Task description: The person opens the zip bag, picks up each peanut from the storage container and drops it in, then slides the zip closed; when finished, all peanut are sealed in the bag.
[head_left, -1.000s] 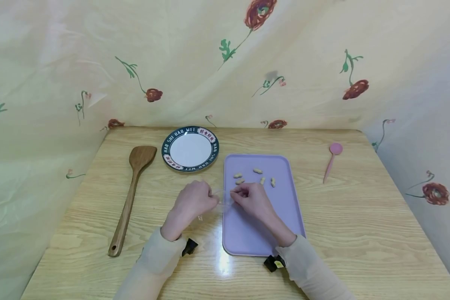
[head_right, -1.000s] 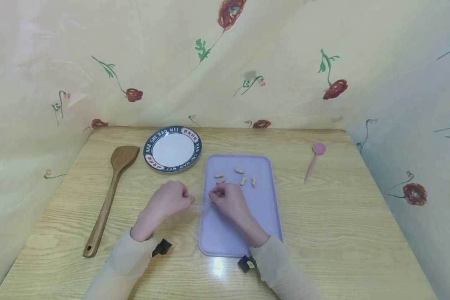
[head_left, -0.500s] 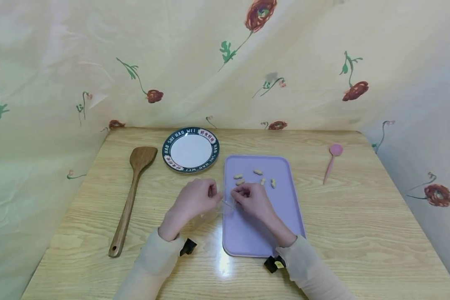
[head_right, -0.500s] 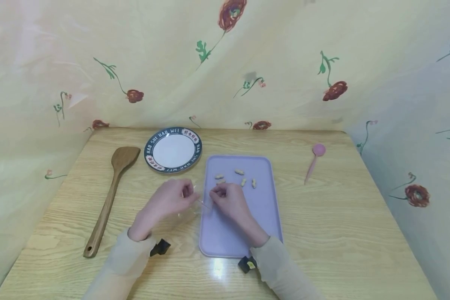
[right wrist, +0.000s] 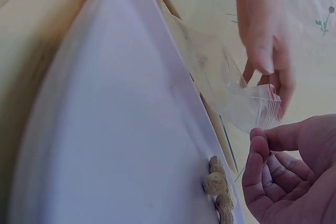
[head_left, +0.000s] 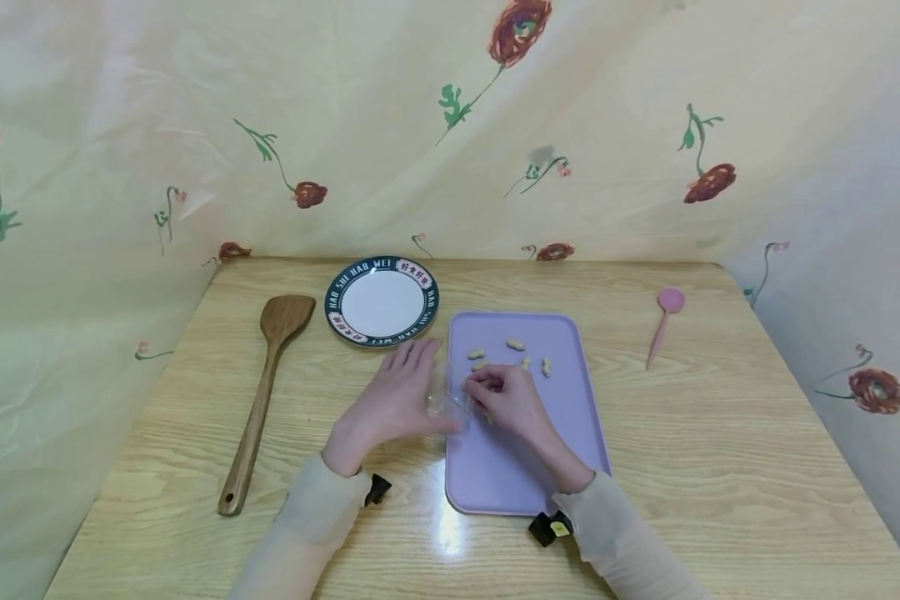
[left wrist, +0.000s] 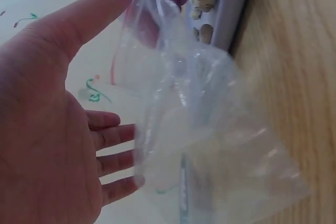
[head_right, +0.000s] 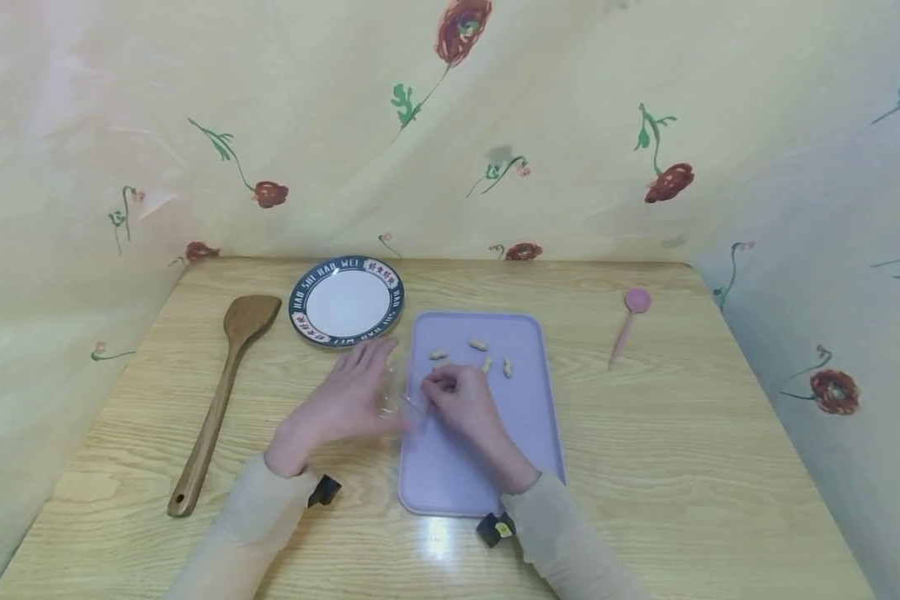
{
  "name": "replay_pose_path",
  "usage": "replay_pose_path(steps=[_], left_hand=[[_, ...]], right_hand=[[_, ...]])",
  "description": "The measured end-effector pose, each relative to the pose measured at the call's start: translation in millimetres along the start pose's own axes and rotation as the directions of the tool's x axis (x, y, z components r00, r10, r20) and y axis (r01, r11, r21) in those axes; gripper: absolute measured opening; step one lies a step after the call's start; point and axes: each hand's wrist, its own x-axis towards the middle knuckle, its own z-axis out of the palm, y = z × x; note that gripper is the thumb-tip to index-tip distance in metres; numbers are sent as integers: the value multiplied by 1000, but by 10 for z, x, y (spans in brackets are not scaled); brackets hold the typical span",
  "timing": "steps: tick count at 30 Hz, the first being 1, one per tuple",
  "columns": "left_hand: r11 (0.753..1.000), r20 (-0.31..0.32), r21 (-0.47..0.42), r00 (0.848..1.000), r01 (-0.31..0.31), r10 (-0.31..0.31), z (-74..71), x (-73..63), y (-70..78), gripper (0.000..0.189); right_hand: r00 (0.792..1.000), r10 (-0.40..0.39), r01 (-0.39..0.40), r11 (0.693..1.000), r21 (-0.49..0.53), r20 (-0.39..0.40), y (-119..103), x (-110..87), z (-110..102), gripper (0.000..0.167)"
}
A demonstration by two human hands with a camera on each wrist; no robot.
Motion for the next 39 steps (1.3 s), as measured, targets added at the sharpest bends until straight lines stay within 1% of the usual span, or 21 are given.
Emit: replay_pose_path(steps=[4, 9, 11, 15, 20, 24, 27, 34, 37, 39], left_hand=[[999, 16, 34, 1000, 4, -5, 86, 27, -17, 122], [997, 2, 74, 999, -32, 32, 180, 64, -50, 121], [995, -1, 92, 999, -40, 40, 201, 77, -64, 120], [994, 15, 108, 1000, -29, 27, 208, 89, -77, 114], [997, 37, 65, 999, -34, 31, 208, 99, -107, 105], [1000, 59, -11, 998, -22, 22, 207, 97, -147, 99], [999, 66, -46, 998, -20, 23, 212, 91, -180, 95], [999, 81, -45, 996, -27, 30, 205, 86, -227, 90], [998, 78, -57, 996, -26, 31, 186, 85, -238, 89], [997, 77, -74, 997, -25, 31, 173, 83, -248, 88]], right_hand=[[1000, 26, -25, 999, 38, -12, -23, -2, 2, 11], [998, 57, -56, 995, 81, -20, -22, 7, 16, 13], [998, 68, -66, 993, 95, -17, -19, 9, 21, 14], [997, 77, -77, 989, 129, 6, -11, 7, 33, 14], [997, 73, -76, 987, 139, 30, 3, 7, 48, 14], [996, 70, -75, 990, 115, 47, 23, 10, 51, 14], [996, 73, -78, 994, 83, 59, 30, 9, 54, 14], [993, 82, -85, 996, 41, 85, 23, 7, 26, 15], [992, 73, -74, 997, 6, 101, 7, 12, -28, 16], [992, 53, -52, 999, -15, 112, 1, 24, -88, 17]])
